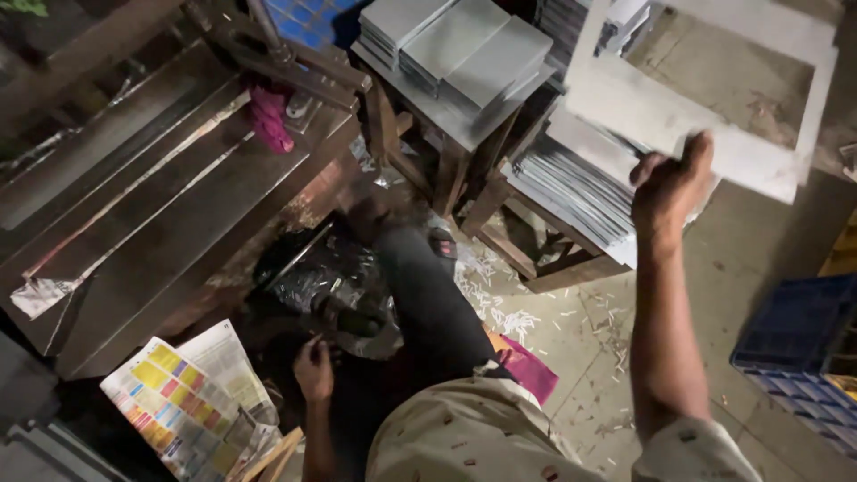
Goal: Operates a manual metal press to cut rectangular holes out of metal sheets to create frames.
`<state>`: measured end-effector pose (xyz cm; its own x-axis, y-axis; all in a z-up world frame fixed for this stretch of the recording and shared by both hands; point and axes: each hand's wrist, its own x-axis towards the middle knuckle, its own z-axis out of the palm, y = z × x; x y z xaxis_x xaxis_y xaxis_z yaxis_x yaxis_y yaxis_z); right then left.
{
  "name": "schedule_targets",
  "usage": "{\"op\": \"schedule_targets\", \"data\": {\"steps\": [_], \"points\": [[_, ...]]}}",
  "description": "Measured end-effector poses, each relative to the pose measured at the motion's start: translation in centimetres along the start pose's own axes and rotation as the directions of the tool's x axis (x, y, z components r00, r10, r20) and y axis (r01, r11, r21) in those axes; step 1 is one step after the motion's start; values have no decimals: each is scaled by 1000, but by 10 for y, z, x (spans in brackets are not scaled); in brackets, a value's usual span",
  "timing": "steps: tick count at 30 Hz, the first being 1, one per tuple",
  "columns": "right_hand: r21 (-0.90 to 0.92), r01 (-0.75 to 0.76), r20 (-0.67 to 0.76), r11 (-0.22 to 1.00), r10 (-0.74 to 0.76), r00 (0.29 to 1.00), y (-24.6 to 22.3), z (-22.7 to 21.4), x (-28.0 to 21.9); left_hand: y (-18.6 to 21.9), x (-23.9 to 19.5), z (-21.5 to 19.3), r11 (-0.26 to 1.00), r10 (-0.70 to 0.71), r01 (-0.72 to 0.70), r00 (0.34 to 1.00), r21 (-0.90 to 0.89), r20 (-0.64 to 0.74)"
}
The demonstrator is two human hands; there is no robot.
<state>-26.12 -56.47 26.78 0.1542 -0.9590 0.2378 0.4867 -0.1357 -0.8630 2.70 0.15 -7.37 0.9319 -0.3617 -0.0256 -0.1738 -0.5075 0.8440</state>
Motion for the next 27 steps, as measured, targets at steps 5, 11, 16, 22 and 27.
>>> {"op": "schedule_targets", "data": {"steps": [5, 11, 16, 22, 27], "points": [[-571, -230, 75, 788, 329, 942, 145, -160, 23, 10, -3, -3, 960, -173, 189, 981, -208, 89], [-951, 299, 295, -84, 53, 954, 64, -26, -1, 4, -10, 0, 908, -218, 248, 968, -339, 123], [-733, 618, 633, -284, 47, 773, 79, -70, 81, 11, -11, -5, 941, -134, 161, 985, -298, 110], [-853, 394, 309, -344, 275, 910, 91, -86, 56, 33, -12, -5, 984, -154, 156, 988, -91, 31], [-700, 406, 497, -587, 7, 868, 120, -110, 60, 37, -32, -5, 983, 27, -20, 999, -182, 34]]}}
